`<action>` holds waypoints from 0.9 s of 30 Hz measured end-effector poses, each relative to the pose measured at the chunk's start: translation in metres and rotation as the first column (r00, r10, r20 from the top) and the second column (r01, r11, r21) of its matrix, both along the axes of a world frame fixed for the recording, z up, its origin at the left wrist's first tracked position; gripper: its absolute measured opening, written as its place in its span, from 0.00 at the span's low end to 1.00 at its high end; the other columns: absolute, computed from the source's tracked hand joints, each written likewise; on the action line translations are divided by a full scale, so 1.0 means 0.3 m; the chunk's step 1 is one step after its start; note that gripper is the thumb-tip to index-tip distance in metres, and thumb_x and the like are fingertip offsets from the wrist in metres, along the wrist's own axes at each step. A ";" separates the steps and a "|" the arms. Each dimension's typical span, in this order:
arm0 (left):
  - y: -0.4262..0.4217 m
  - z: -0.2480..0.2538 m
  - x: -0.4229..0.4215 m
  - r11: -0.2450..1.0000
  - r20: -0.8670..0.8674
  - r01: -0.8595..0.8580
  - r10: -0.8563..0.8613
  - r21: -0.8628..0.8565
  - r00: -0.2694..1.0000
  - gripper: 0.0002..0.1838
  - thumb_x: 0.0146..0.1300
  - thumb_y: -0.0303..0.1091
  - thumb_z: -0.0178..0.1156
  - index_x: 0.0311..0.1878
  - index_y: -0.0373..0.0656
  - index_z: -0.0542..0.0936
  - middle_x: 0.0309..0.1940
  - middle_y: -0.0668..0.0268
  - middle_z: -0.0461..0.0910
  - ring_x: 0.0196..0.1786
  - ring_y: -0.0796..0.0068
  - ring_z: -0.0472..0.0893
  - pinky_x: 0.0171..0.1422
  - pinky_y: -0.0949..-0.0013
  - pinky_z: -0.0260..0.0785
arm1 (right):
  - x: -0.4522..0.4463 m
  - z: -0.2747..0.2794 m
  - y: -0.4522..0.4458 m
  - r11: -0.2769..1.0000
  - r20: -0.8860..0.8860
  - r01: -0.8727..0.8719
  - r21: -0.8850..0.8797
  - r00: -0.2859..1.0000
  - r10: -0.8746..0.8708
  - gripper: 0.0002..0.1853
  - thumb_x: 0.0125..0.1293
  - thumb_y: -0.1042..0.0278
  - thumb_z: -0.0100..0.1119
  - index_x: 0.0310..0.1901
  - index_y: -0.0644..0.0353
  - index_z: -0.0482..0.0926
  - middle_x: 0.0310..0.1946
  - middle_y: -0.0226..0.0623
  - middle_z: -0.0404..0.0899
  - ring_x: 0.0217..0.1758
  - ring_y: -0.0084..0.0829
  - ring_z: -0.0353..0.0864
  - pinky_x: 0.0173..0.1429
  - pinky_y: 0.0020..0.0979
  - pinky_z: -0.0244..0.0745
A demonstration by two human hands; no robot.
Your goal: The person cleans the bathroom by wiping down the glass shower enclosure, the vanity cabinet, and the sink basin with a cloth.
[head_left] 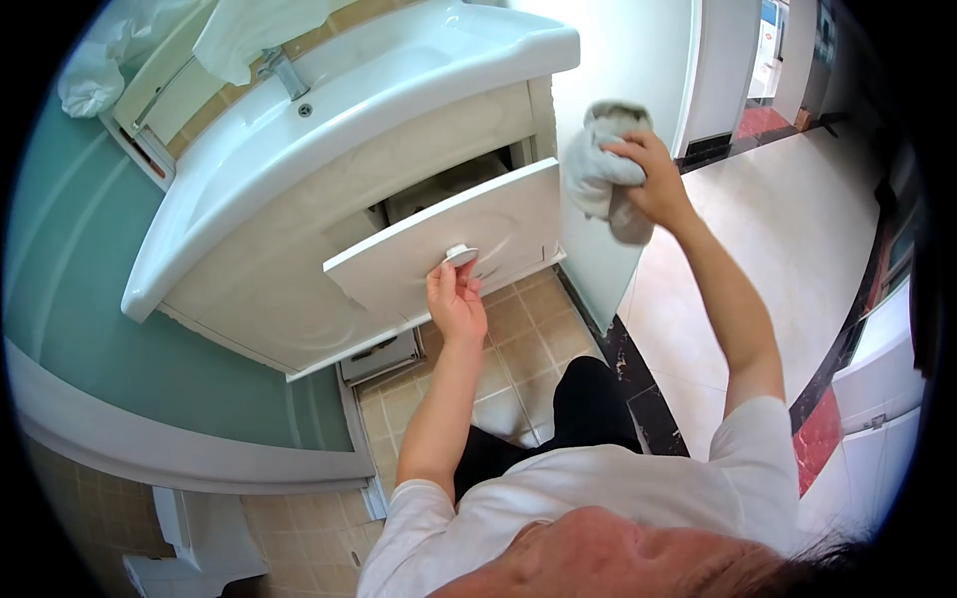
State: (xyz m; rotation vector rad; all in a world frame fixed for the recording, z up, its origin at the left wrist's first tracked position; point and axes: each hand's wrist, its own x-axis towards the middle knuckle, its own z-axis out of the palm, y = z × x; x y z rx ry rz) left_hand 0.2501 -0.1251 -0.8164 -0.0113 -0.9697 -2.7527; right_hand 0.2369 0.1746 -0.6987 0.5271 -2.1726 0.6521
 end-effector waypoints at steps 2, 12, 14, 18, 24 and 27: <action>-0.009 0.008 -0.058 0.999 -0.003 -0.016 0.016 -0.032 1.000 0.06 0.68 0.32 0.51 0.45 0.43 0.68 0.43 0.62 0.78 0.45 0.71 0.80 0.32 0.76 0.66 | 0.058 -0.088 -0.004 0.971 0.071 -0.041 -0.237 0.996 0.060 0.29 0.39 0.85 0.56 0.50 0.56 0.77 0.49 0.40 0.71 0.56 0.41 0.70 0.61 0.33 0.65; -0.220 0.292 -0.123 -0.306 -0.657 -0.631 -0.025 -0.713 0.754 0.07 0.61 0.32 0.56 0.39 0.39 0.78 0.40 0.59 0.78 0.42 0.62 0.78 0.47 0.62 0.68 | -0.118 -0.208 -0.121 0.531 -0.054 -0.160 -0.832 0.976 0.209 0.30 0.48 0.79 0.53 0.58 0.57 0.69 0.55 0.38 0.70 0.61 0.32 0.68 0.65 0.29 0.61; -0.192 0.536 -0.177 -0.233 -0.937 -0.937 -0.175 -0.259 0.302 0.12 0.59 0.27 0.55 0.47 0.38 0.77 0.43 0.57 0.78 0.51 0.55 0.73 0.60 0.59 0.61 | -0.189 -0.167 -0.166 0.405 -0.152 -0.239 -0.883 0.960 0.234 0.30 0.51 0.78 0.53 0.60 0.57 0.66 0.56 0.38 0.70 0.61 0.32 0.68 0.64 0.29 0.61; -0.060 0.789 -0.275 -0.563 -0.933 -0.825 -0.277 -0.038 0.232 0.11 0.63 0.34 0.50 0.44 0.42 0.77 0.40 0.61 0.79 0.45 0.58 0.77 0.52 0.58 0.65 | -0.344 -0.121 -0.250 0.253 -0.258 -0.383 -0.889 0.873 0.415 0.30 0.57 0.72 0.56 0.64 0.58 0.62 0.56 0.41 0.70 0.60 0.32 0.68 0.63 0.30 0.63; -0.066 0.780 -0.325 -0.729 -0.894 -0.680 -0.253 -0.076 0.371 0.14 0.66 0.41 0.45 0.37 0.45 0.78 0.32 0.66 0.80 0.37 0.61 0.78 0.41 0.59 0.66 | -0.506 -0.006 -0.247 0.196 -0.299 -0.443 -0.875 0.812 0.501 0.29 0.63 0.70 0.51 0.65 0.60 0.58 0.59 0.39 0.66 0.63 0.31 0.64 0.66 0.31 0.58; -0.055 0.775 -0.315 -0.720 -0.905 -0.691 -0.245 -0.071 0.349 0.14 0.65 0.41 0.46 0.36 0.45 0.78 0.30 0.66 0.79 0.35 0.61 0.77 0.39 0.60 0.66 | -0.647 0.019 -0.228 0.314 -0.271 -0.447 -0.838 0.840 0.470 0.31 0.59 0.61 0.59 0.63 0.56 0.60 0.57 0.43 0.69 0.60 0.39 0.70 0.62 0.33 0.64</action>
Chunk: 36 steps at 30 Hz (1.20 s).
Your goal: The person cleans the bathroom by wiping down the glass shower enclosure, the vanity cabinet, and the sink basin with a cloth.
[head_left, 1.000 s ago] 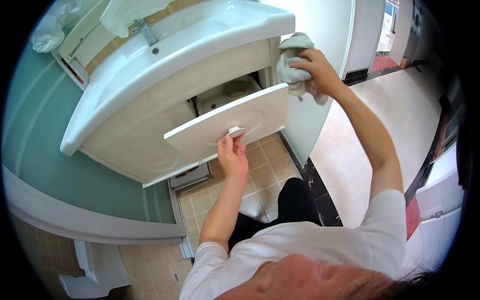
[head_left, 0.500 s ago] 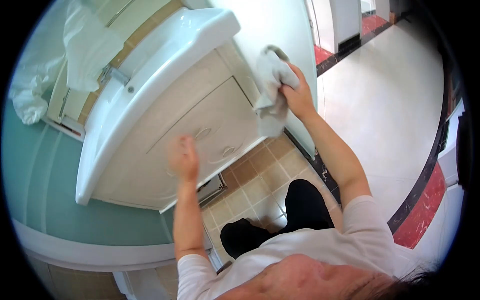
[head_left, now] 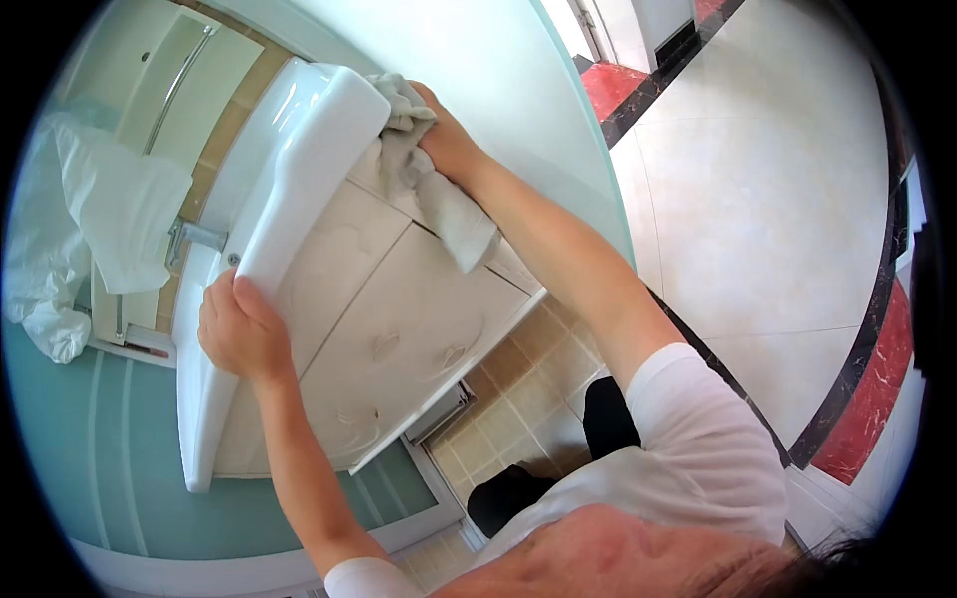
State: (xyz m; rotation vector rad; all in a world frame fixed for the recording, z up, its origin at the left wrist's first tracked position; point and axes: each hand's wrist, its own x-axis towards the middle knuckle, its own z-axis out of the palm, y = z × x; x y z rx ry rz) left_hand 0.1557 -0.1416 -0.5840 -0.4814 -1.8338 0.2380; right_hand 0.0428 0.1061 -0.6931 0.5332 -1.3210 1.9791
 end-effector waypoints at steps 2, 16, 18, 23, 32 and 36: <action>0.006 -0.004 0.004 1.000 -0.011 -0.010 0.011 0.016 1.000 0.13 0.65 0.40 0.46 0.35 0.45 0.78 0.30 0.66 0.79 0.35 0.61 0.77 0.38 0.60 0.65 | -0.111 -0.008 -0.010 0.992 -0.027 0.088 0.093 0.996 -0.085 0.33 0.59 0.59 0.60 0.64 0.56 0.59 0.59 0.42 0.66 0.62 0.36 0.67 0.64 0.33 0.61; -0.006 -0.009 0.012 1.000 -0.032 0.014 -0.014 -0.005 0.999 0.16 0.68 0.41 0.43 0.37 0.41 0.77 0.28 0.62 0.77 0.32 0.57 0.76 0.36 0.59 0.66 | -0.388 -0.218 -0.041 0.939 0.195 0.052 0.341 0.973 -0.125 0.27 0.62 0.54 0.54 0.61 0.54 0.65 0.60 0.48 0.66 0.63 0.48 0.66 0.66 0.38 0.60; -0.014 -0.008 0.012 0.999 -0.036 0.029 -0.030 -0.033 0.999 0.17 0.69 0.41 0.42 0.37 0.41 0.77 0.29 0.61 0.77 0.33 0.56 0.76 0.36 0.59 0.66 | -0.437 -0.401 -0.063 0.939 0.223 0.042 0.341 0.967 -0.124 0.27 0.61 0.55 0.55 0.61 0.54 0.65 0.58 0.45 0.69 0.61 0.46 0.68 0.63 0.37 0.62; -0.032 -0.009 -0.003 1.000 -0.086 -0.008 0.007 -0.006 0.996 0.21 0.71 0.45 0.39 0.39 0.41 0.78 0.32 0.61 0.79 0.35 0.56 0.77 0.38 0.59 0.67 | -0.308 -0.732 -0.059 0.927 0.284 0.069 0.369 0.941 -0.183 0.30 0.59 0.54 0.58 0.61 0.54 0.64 0.57 0.43 0.71 0.60 0.41 0.70 0.62 0.34 0.64; -0.058 -0.006 -0.011 1.000 -0.075 -0.016 0.015 -0.015 0.997 0.19 0.70 0.44 0.40 0.38 0.40 0.77 0.30 0.60 0.78 0.33 0.55 0.77 0.37 0.58 0.67 | 0.125 -0.434 -0.013 0.991 0.164 -0.091 -0.098 0.981 0.106 0.28 0.58 0.63 0.60 0.60 0.55 0.66 0.55 0.44 0.72 0.59 0.41 0.71 0.62 0.33 0.64; -0.046 -0.002 -0.004 1.000 -0.058 0.008 -0.009 -0.012 0.998 0.19 0.70 0.43 0.40 0.37 0.40 0.76 0.27 0.60 0.76 0.31 0.55 0.75 0.34 0.58 0.65 | 0.163 -0.200 -0.040 1.000 0.039 0.010 0.005 0.999 -0.011 0.28 0.59 0.64 0.57 0.62 0.54 0.62 0.56 0.46 0.70 0.59 0.45 0.70 0.62 0.36 0.64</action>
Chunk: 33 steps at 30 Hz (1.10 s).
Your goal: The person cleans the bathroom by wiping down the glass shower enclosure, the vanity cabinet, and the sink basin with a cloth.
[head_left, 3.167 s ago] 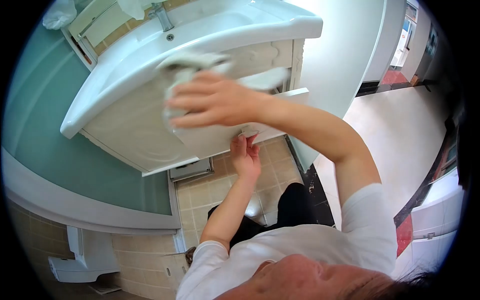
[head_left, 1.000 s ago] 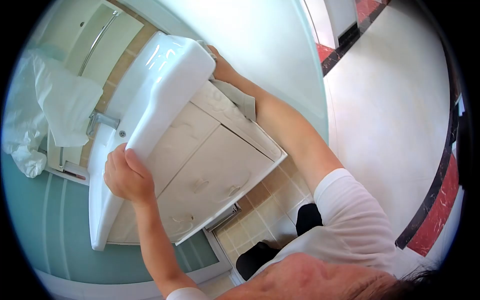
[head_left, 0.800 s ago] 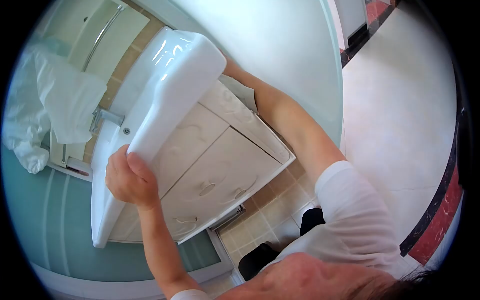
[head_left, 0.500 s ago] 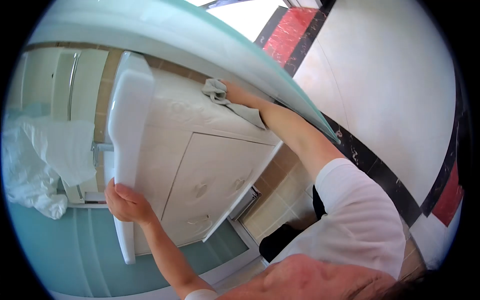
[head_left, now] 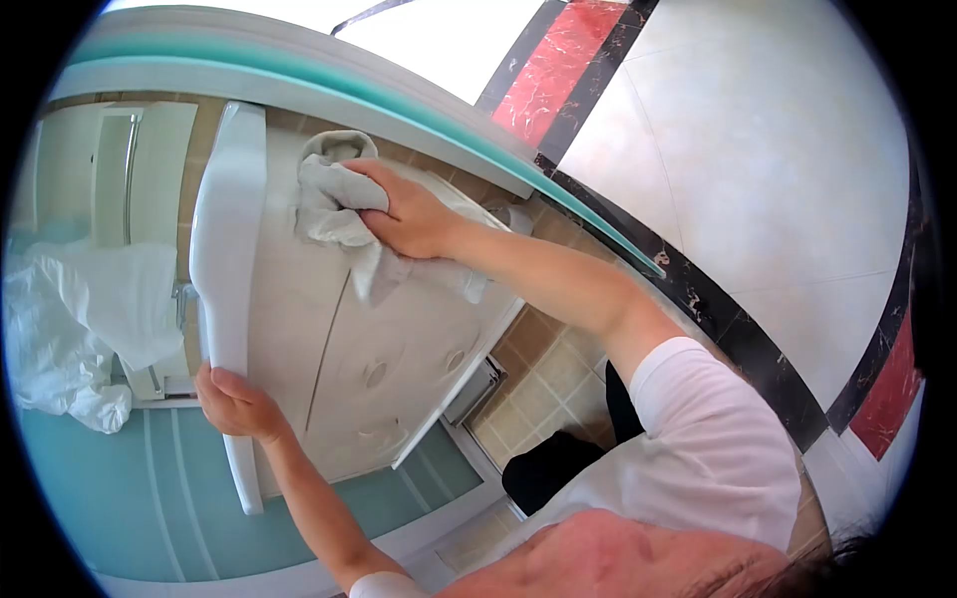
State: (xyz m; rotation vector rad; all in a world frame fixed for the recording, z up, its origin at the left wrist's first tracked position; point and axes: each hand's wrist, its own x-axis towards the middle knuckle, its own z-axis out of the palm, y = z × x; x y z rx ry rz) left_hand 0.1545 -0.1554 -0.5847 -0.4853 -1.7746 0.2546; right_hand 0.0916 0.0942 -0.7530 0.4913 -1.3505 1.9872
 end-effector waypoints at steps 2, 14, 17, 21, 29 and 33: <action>0.012 0.003 0.007 1.000 0.007 -0.013 0.012 0.004 1.000 0.19 0.70 0.43 0.40 0.37 0.40 0.76 0.27 0.60 0.76 0.31 0.55 0.75 0.33 0.58 0.66 | -0.006 -0.024 -0.016 0.999 0.005 0.032 0.016 0.999 -0.032 0.29 0.59 0.64 0.56 0.62 0.53 0.60 0.56 0.48 0.69 0.59 0.49 0.69 0.62 0.38 0.64; 0.010 -0.004 -0.002 0.997 0.033 -0.063 0.061 0.049 0.998 0.17 0.67 0.41 0.43 0.38 0.42 0.79 0.31 0.61 0.78 0.35 0.56 0.77 0.38 0.59 0.67 | 0.004 -0.717 0.041 0.911 0.686 -0.053 0.408 0.676 -0.268 0.28 0.60 0.63 0.56 0.62 0.54 0.62 0.54 0.49 0.73 0.58 0.48 0.73 0.59 0.38 0.67; 0.012 -0.004 -0.004 0.995 0.010 -0.096 0.096 0.016 0.995 0.17 0.67 0.42 0.43 0.38 0.43 0.79 0.31 0.62 0.79 0.35 0.57 0.77 0.37 0.59 0.67 | 0.064 -0.484 0.084 0.976 0.524 0.132 0.174 0.827 -0.205 0.26 0.61 0.66 0.53 0.61 0.58 0.63 0.53 0.52 0.72 0.58 0.47 0.71 0.60 0.38 0.66; 0.009 0.001 -0.008 0.996 0.007 -0.089 0.089 0.028 0.996 0.17 0.67 0.42 0.44 0.37 0.44 0.79 0.31 0.64 0.80 0.34 0.58 0.78 0.37 0.59 0.68 | 0.138 -0.040 0.049 0.998 -0.026 0.053 -0.017 0.998 -0.053 0.31 0.56 0.71 0.59 0.62 0.57 0.62 0.56 0.50 0.68 0.61 0.47 0.67 0.64 0.38 0.62; 0.008 0.010 -0.018 0.994 -0.057 -0.099 0.101 0.040 0.993 0.15 0.67 0.45 0.47 0.35 0.51 0.81 0.30 0.68 0.82 0.31 0.60 0.80 0.32 0.62 0.71 | 0.140 -0.290 -0.058 0.881 0.052 0.327 0.342 0.930 -0.365 0.39 0.51 0.73 0.64 0.64 0.59 0.56 0.60 0.49 0.60 0.64 0.47 0.61 0.67 0.37 0.59; -0.004 0.017 -0.045 0.999 -0.132 0.049 -0.051 -0.017 0.990 0.15 0.65 0.48 0.49 0.31 0.55 0.82 0.25 0.73 0.82 0.25 0.66 0.80 0.28 0.65 0.70 | 0.208 -0.739 -0.017 0.701 0.336 0.173 0.692 0.782 -0.524 0.36 0.52 0.78 0.58 0.64 0.62 0.56 0.59 0.54 0.62 0.64 0.51 0.62 0.67 0.39 0.59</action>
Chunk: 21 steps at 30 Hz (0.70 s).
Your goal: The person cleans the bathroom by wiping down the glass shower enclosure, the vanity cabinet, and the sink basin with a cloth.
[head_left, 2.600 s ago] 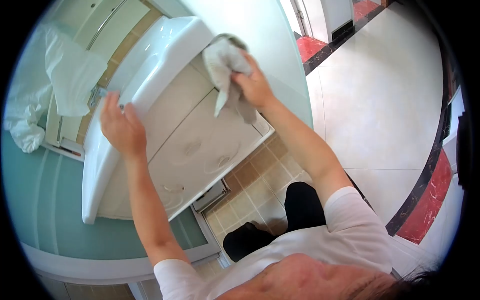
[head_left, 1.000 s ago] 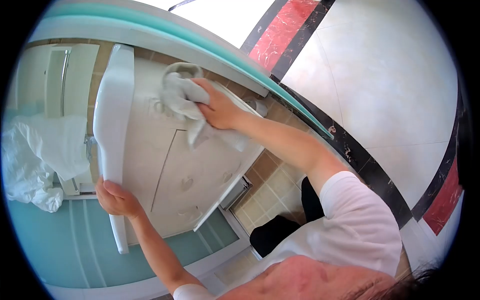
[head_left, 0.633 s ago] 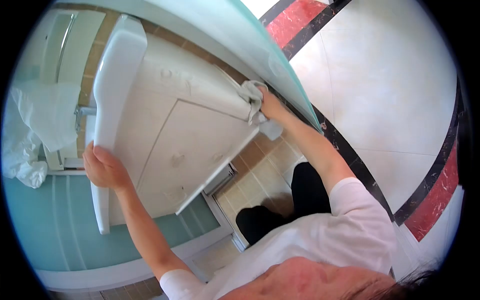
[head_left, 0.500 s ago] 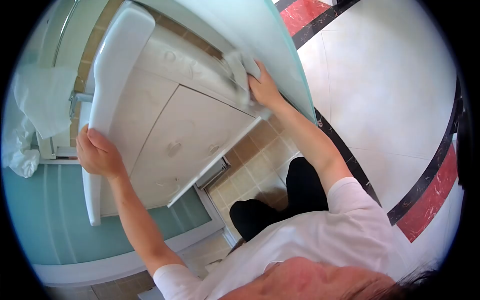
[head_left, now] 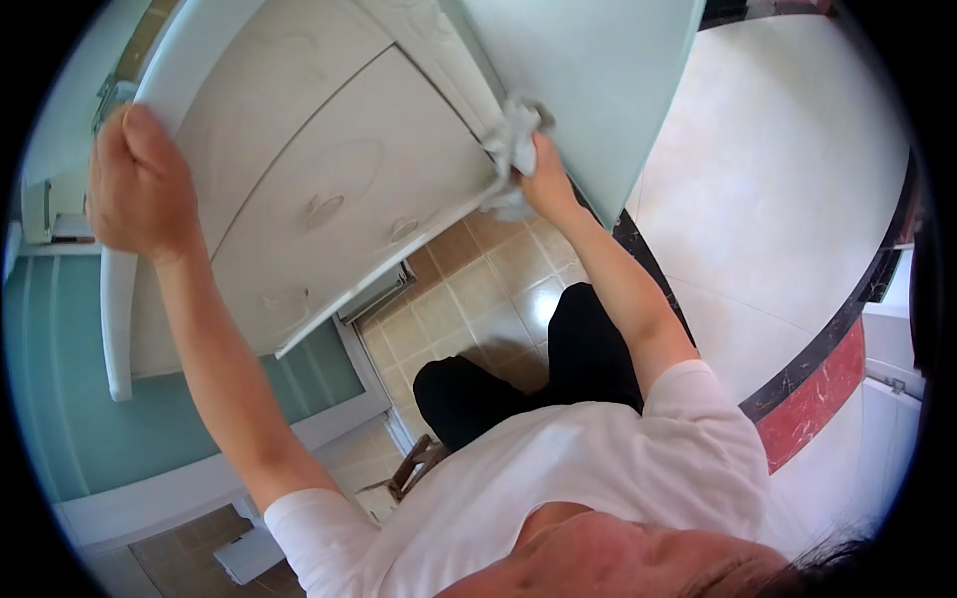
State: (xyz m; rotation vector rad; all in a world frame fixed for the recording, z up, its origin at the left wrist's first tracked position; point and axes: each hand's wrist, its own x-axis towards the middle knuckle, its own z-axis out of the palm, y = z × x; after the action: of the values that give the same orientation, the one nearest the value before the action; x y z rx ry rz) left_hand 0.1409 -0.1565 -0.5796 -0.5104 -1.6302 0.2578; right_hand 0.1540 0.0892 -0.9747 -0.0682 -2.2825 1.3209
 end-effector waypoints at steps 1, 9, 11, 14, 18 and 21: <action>-0.001 -0.004 -0.003 1.000 -0.001 -0.016 0.016 0.013 1.000 0.15 0.65 0.48 0.49 0.31 0.55 0.82 0.25 0.73 0.82 0.25 0.66 0.80 0.28 0.65 0.70 | 0.044 -0.090 0.046 0.998 0.037 -0.038 0.052 0.999 0.037 0.35 0.52 0.80 0.57 0.63 0.62 0.57 0.58 0.54 0.63 0.63 0.51 0.62 0.66 0.40 0.59; 0.063 -0.012 0.039 0.996 0.121 0.027 -0.037 0.087 0.992 0.05 0.57 0.32 0.54 0.32 0.44 0.79 0.31 0.58 0.78 0.37 0.56 0.77 0.41 0.57 0.67 | 0.285 0.003 -0.103 0.909 -0.148 -0.288 0.302 0.928 0.343 0.33 0.39 0.83 0.61 0.54 0.54 0.73 0.49 0.46 0.73 0.54 0.47 0.70 0.58 0.41 0.65; 0.075 -0.003 0.024 0.987 0.019 0.156 -0.157 0.032 0.987 0.05 0.57 0.32 0.54 0.28 0.44 0.76 0.26 0.59 0.76 0.32 0.57 0.76 0.36 0.57 0.65 | 0.287 0.180 -0.311 0.785 -0.290 -0.410 0.465 0.767 0.573 0.28 0.47 0.78 0.58 0.53 0.40 0.76 0.47 0.39 0.75 0.53 0.43 0.72 0.56 0.43 0.65; 0.076 -0.004 0.015 0.967 -0.074 0.254 -0.256 -0.032 0.964 0.07 0.57 0.33 0.55 0.25 0.44 0.75 0.21 0.61 0.75 0.27 0.57 0.75 0.33 0.58 0.64 | 0.223 0.255 -0.594 0.659 -0.478 -0.426 0.620 0.461 0.748 0.19 0.54 0.70 0.52 0.48 0.39 0.77 0.42 0.30 0.75 0.47 0.32 0.73 0.48 0.34 0.67; 0.068 -0.009 0.016 0.967 -0.092 0.252 -0.254 -0.031 0.963 0.07 0.57 0.34 0.55 0.26 0.45 0.75 0.23 0.61 0.76 0.28 0.58 0.75 0.34 0.59 0.64 | 0.129 0.180 -0.735 0.475 -0.312 -0.354 0.806 0.428 0.848 0.14 0.56 0.67 0.51 0.43 0.41 0.77 0.39 0.25 0.74 0.45 0.28 0.72 0.43 0.30 0.66; 0.068 -0.011 0.019 0.982 -0.094 0.188 -0.189 -0.022 0.977 0.06 0.56 0.35 0.56 0.26 0.45 0.75 0.23 0.62 0.76 0.29 0.59 0.75 0.34 0.59 0.64 | 0.075 0.111 -0.642 0.388 -0.198 -0.288 0.875 0.519 0.832 0.07 0.54 0.64 0.53 0.36 0.44 0.76 0.35 0.22 0.73 0.50 0.26 0.70 0.46 0.29 0.67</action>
State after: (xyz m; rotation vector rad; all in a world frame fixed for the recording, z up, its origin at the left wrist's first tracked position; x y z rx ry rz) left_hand 0.1466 -0.1362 -0.5828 -0.6485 -1.4763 0.1489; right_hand 0.1766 -0.1033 -0.9415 1.4587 -2.0481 0.3265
